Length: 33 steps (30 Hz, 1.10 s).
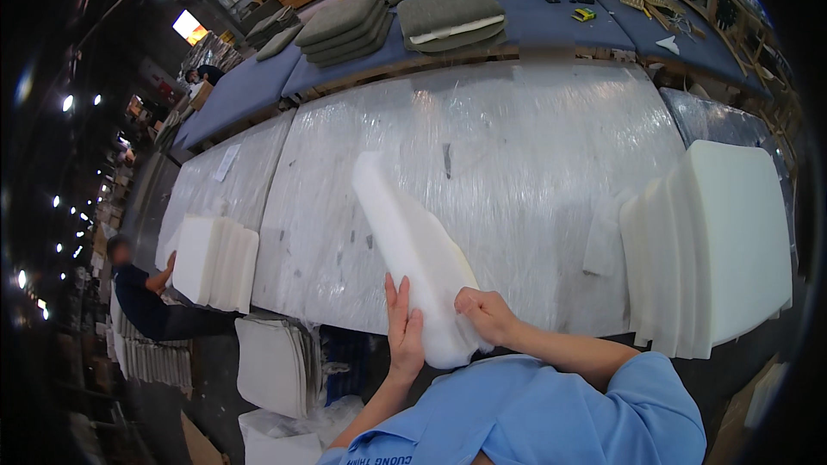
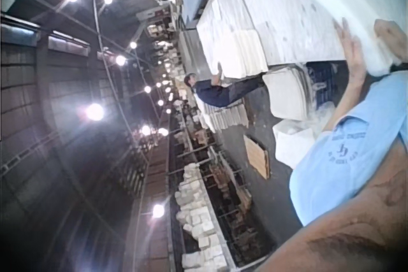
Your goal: The person picks up a rectangular white foam sheet from a stack and rolls it tightly by hand on a plastic-covered worktable. The rolled foam is held and then placed aside while the person repeats the process with another sheet.
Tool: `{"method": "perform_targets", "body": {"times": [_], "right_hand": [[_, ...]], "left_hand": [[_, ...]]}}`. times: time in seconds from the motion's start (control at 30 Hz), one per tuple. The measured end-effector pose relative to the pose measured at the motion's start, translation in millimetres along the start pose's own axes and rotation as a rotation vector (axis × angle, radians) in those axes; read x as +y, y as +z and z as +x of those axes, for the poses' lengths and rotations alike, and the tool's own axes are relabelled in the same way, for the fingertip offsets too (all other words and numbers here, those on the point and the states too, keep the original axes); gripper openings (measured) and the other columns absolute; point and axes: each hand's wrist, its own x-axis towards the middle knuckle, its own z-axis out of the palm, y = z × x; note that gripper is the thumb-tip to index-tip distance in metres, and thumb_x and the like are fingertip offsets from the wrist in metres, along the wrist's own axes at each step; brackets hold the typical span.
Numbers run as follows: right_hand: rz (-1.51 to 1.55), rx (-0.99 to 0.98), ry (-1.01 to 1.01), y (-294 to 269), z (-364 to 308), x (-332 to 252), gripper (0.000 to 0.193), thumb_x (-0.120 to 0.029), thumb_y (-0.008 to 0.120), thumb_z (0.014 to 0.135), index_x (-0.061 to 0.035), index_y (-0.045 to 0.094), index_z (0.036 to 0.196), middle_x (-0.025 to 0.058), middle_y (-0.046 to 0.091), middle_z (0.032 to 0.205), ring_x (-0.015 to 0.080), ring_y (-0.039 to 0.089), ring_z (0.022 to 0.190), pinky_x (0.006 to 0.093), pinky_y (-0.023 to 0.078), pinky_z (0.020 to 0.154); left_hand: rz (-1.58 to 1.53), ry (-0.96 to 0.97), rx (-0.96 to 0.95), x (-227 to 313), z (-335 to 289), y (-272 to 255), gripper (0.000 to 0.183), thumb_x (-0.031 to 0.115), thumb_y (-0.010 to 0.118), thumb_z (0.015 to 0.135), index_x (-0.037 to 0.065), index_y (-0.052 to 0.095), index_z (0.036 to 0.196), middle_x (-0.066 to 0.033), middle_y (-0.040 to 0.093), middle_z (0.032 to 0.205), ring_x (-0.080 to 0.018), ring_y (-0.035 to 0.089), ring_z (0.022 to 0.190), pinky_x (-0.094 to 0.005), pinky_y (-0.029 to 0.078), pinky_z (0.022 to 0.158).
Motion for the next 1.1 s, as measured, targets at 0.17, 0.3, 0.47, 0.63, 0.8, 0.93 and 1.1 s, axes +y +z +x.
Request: {"method": "perform_targets", "body": {"times": [0.17,0.3,0.47,0.63,0.8,0.93,1.1], "right_hand": [[-0.422,-0.098,0.095,12.1,-4.2,-66.6,0.056,-0.055,0.065,0.097,-0.0006,0.061,0.11,0.0235,0.069,0.087,0.0396,0.07,0.082,0.0481,0.053,0.072],[-0.559,-0.041,0.066,20.2,0.1,-76.9,0.064,-0.06,0.064,0.095,0.0029,0.06,0.106,0.0246,0.07,0.084,0.0445,0.07,0.08,0.0512,0.054,0.073],[-0.511,0.055,0.109,28.1,1.1,-58.4,0.052,-0.053,0.056,0.103,-0.0014,0.061,0.102,0.0244,0.069,0.08,0.0458,0.068,0.079,0.0519,0.053,0.073],[-0.258,0.121,0.156,33.3,-2.9,-46.7,0.043,-0.042,0.05,0.108,-0.0042,0.061,0.092,0.0238,0.065,0.077,0.0469,0.065,0.077,0.0515,0.049,0.069],[-0.164,0.164,0.151,42.3,-2.8,-32.3,0.044,-0.039,0.049,0.109,-0.0031,0.06,0.086,0.0242,0.064,0.077,0.0469,0.062,0.074,0.0501,0.048,0.067],[-0.263,0.134,0.154,40.3,1.1,-32.0,0.045,-0.041,0.046,0.109,-0.0046,0.065,0.089,0.0229,0.067,0.079,0.0456,0.065,0.076,0.0514,0.049,0.069],[-0.318,0.114,0.105,35.3,2.1,-29.7,0.047,-0.042,0.043,0.109,-0.0078,0.071,0.097,0.0194,0.071,0.084,0.0439,0.068,0.081,0.0536,0.052,0.073]], "left_hand": [[0.133,0.11,-0.015,3.7,3.0,8.3,0.055,0.026,0.034,0.112,0.0,0.036,0.161,-0.0179,0.002,0.176,-0.0324,0.007,0.161,-0.043,0.014,0.128],[-0.16,-0.004,-0.009,10.5,6.5,17.3,0.062,0.039,0.024,0.114,0.0,0.035,0.161,-0.0161,-0.003,0.176,-0.032,0.009,0.161,-0.0433,0.018,0.127],[-0.079,0.07,-0.013,6.6,7.3,15.0,0.07,0.047,0.016,0.114,-0.001,0.038,0.16,-0.015,-0.003,0.176,-0.0329,0.005,0.162,-0.0438,0.014,0.128],[0.062,0.246,-0.036,-2.4,4.3,6.4,0.063,0.039,0.033,0.111,-0.002,0.041,0.158,-0.0198,0.007,0.175,-0.0424,0.005,0.161,-0.0513,0.009,0.128],[0.661,0.371,-0.198,5.1,-5.8,-9.5,0.061,0.019,0.052,0.098,-0.003,0.046,0.154,-0.0232,0.03,0.168,-0.0531,0.007,0.157,-0.0625,0.002,0.125],[0.846,0.32,-0.259,19.3,-2.5,-10.0,0.061,0.02,0.054,0.097,-0.003,0.048,0.153,-0.0191,0.032,0.168,-0.0545,0.008,0.157,-0.0638,0.001,0.125],[0.867,0.251,-0.275,27.5,-0.1,-5.1,0.06,0.018,0.054,0.096,-0.005,0.049,0.151,-0.0199,0.033,0.167,-0.0567,0.008,0.156,-0.0649,0.005,0.125]]}}
